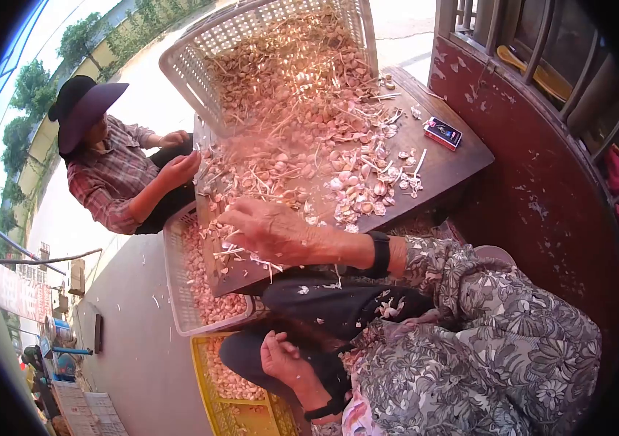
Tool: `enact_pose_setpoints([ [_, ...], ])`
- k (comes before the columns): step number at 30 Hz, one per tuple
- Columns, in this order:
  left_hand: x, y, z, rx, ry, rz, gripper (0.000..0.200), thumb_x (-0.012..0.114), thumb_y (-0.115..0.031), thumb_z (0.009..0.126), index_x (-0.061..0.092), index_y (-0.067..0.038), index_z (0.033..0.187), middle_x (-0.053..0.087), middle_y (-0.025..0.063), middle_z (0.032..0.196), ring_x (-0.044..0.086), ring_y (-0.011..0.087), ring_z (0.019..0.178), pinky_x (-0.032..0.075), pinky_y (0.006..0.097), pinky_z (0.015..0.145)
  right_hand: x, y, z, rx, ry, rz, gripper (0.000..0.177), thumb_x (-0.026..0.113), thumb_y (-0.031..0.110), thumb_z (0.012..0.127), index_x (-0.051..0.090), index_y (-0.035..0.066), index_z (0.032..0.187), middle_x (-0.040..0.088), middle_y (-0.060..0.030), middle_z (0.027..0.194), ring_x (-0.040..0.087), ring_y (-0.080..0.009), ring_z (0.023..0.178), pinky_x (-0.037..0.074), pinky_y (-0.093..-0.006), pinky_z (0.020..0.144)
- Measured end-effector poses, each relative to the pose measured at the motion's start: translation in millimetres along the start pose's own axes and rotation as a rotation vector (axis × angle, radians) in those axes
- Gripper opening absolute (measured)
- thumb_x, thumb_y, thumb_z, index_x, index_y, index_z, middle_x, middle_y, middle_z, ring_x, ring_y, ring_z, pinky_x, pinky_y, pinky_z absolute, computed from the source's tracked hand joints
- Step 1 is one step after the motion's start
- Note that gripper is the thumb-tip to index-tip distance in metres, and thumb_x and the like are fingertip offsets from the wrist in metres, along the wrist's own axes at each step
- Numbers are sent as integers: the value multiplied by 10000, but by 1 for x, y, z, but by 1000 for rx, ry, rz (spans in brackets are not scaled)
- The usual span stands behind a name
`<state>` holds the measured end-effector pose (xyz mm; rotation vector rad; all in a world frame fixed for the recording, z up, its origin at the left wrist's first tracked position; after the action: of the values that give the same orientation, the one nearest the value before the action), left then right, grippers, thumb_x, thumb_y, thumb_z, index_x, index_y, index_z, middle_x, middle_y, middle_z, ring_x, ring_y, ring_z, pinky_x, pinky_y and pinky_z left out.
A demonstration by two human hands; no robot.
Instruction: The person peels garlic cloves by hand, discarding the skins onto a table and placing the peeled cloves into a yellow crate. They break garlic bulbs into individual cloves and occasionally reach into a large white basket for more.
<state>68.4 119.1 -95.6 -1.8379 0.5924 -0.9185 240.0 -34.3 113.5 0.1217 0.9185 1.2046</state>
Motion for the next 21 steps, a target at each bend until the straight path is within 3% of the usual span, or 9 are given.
enact_pose_setpoints([
  [1,-5,-1,3,18,-34,-24,161,532,-136,878,578,9,931,594,63,730,418,49,457,288,169,393,-31,-26,-20,78,6,-162,206,613,143,793,565,44,967,541,-125,804,568,-316,778,461,-386,690],
  [2,-11,-2,7,37,-71,-50,167,529,-135,879,574,11,947,597,70,753,424,50,467,292,167,399,-60,-54,-40,104,-36,-201,136,556,150,812,523,29,865,517,-137,826,560,-314,787,454,-411,663],
  [4,-18,0,14,27,-97,-41,178,526,-131,878,565,19,965,603,82,793,444,53,490,296,165,407,-120,-111,-83,228,-127,-375,129,549,157,806,540,28,806,545,-140,758,571,-323,729,447,-411,626],
  [9,-24,11,25,22,-115,-1,207,551,-125,842,563,27,982,632,120,860,497,70,533,346,158,422,-184,-183,-157,650,-5,-358,140,559,167,791,578,28,796,587,-157,749,592,-323,735,452,-406,642],
  [14,-24,24,29,-30,-139,60,248,555,-97,824,544,44,1028,627,145,927,587,127,620,357,162,402,-163,-177,-158,495,-5,-400,197,594,249,779,591,69,859,596,-172,789,601,-333,754,466,-433,665],
  [16,-21,25,25,-43,-134,99,299,552,-78,820,521,58,1084,608,163,988,633,197,690,371,174,389,-144,-179,-157,495,115,-556,200,587,261,781,587,75,856,592,-183,803,596,-355,758,469,-454,666],
  [17,-20,23,24,-27,-113,120,327,540,-62,824,503,59,1126,582,172,1052,644,239,705,380,183,388,-136,-183,-158,506,156,-578,161,566,223,789,583,71,841,585,-180,802,587,-367,746,466,-464,656],
  [20,-20,19,18,-17,-128,130,299,508,-32,836,513,46,1125,566,166,1081,648,237,692,376,184,386,-131,-184,-157,467,144,-627,136,547,183,794,584,62,846,582,-169,804,583,-362,721,468,-460,640],
  [21,-18,18,15,-16,-126,132,299,508,-32,836,513,46,1125,566,166,1081,648,237,692,376,184,386,-134,-178,-158,352,56,-599,124,540,149,811,534,40,752,561,-157,740,578,-335,686,456,-436,593],
])
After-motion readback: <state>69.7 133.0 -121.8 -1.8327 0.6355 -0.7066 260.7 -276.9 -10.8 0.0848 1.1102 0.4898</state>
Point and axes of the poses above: each hand's wrist, its own z-axis towards the middle knuckle, its own x-axis out of the palm, y = z × x, the point moved 10 cm from there along z, towards the middle knuckle
